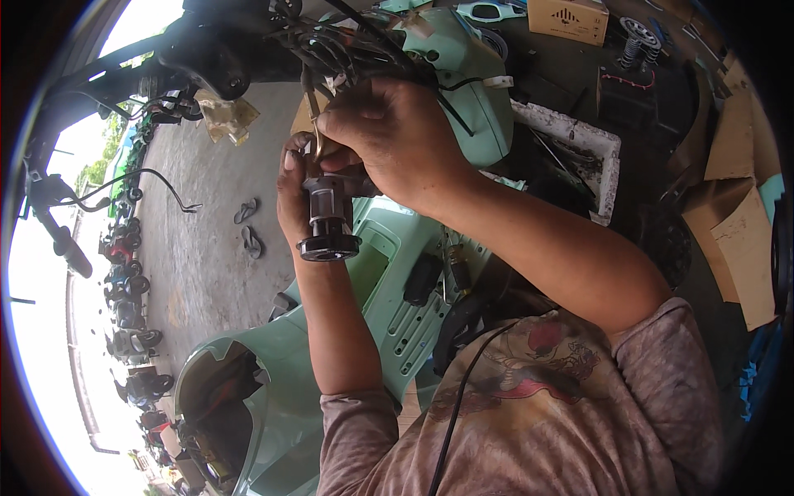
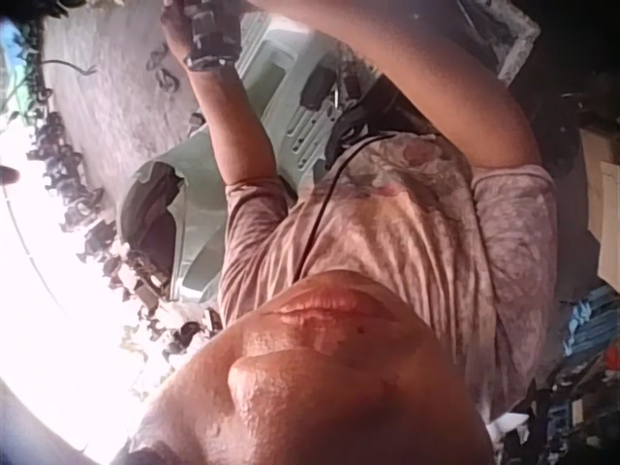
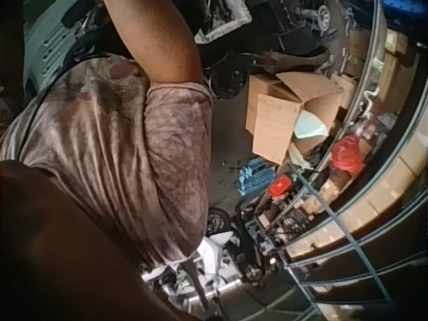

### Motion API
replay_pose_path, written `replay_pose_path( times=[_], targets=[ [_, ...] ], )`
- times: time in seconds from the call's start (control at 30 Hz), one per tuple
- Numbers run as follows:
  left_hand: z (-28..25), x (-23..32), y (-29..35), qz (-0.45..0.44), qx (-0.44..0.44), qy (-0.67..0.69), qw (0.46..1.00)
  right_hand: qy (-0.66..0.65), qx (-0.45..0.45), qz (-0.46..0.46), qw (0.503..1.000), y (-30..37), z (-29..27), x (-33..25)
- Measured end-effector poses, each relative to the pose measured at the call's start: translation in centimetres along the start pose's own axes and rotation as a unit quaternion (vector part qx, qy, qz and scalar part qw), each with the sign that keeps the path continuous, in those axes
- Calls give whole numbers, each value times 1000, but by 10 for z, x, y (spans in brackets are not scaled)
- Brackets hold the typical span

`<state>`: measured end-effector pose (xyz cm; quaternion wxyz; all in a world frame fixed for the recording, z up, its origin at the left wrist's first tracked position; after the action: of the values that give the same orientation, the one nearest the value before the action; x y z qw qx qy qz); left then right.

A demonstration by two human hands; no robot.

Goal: The person connects wires and uses a screwdriver to secure components while repairing an ignition assembly on a scooter.

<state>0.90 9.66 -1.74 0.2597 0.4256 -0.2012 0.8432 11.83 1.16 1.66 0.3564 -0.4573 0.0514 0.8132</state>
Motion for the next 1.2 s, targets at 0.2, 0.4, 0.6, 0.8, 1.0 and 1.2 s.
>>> replay_pose_path(
  times=[0.2, 0.4, 0.6, 0.8, 1.0, 1.2],
  targets=[
    [-2, -6, 2, -79, -66, 97, 990, 30, -31, -20, 999, 13, -10, 4],
    [-5, -9, 4, -42, 48, 66, 996, 280, -107, -201, 933, 35, -4, -21],
    [4, -11, 6, -89, 2, 110, 990, 330, -104, -342, 874, 52, -3, -28],
    [-10, -18, 3, -92, 0, 118, 989, 295, -94, -369, 876, 55, -4, -19],
    [9, -21, 11, -69, 71, 124, 987, 243, -57, -178, 952, 39, -14, -10],
    [0, -21, 10, -74, 89, 124, 986, 254, -49, -154, 953, 38, -6, -12]
  ],
)
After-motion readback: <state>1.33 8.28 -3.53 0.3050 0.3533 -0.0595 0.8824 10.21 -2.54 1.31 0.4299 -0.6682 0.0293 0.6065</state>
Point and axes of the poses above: each hand's wrist, its own y-axis away from the middle knuckle, its own z-axis out of the palm, x = y × z, the point moved 6 cm from there along -y, towards the middle knuckle, and after that the axes turned 8 degrees about x, right-handed, at the moved point
